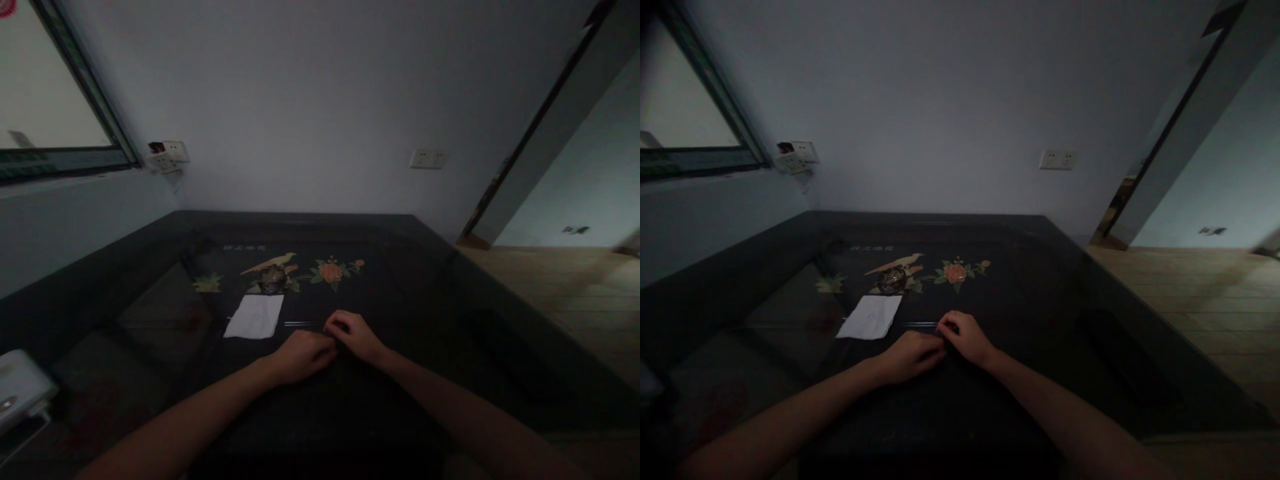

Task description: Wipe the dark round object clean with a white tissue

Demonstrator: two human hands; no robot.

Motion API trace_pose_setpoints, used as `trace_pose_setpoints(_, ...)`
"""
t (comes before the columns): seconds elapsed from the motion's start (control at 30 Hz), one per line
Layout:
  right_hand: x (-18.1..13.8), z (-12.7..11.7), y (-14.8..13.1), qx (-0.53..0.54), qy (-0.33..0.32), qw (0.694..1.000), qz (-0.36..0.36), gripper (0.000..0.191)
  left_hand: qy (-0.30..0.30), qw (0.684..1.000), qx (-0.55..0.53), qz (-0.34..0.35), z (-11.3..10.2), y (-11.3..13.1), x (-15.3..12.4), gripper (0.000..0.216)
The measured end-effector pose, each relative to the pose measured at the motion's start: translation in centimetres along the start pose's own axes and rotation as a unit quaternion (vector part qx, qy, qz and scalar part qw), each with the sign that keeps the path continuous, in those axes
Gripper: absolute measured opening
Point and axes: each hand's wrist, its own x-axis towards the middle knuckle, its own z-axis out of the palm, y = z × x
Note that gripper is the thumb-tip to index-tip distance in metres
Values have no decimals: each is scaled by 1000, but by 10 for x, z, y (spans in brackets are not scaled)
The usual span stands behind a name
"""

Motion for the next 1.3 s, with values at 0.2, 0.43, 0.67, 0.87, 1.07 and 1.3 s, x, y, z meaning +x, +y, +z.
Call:
trace_pose_setpoints(0.2,0,0,0,-5,-2,1000,-10,15,6,1000,-7,3,2,-2,0,19)
trace_pose_setpoints(0.43,0,0,0,-8,0,1000,-14,16,0,1000,-11,-2,3,-2,-1,18)
trace_pose_setpoints(0.67,-1,-2,-3,-7,-3,1000,-7,16,-1,1000,-15,-5,2,-2,0,18)
trace_pose_setpoints(0.87,0,-1,-2,-1,-2,1000,-5,17,-4,1000,-12,-2,2,-2,0,18)
trace_pose_setpoints(1.07,-1,-1,-2,-12,-3,1000,-13,17,-7,1000,-9,-10,2,-1,0,21)
trace_pose_setpoints(1.3,-1,-1,-2,-12,-3,1000,-9,16,-2,1000,-17,-4,1,0,0,19)
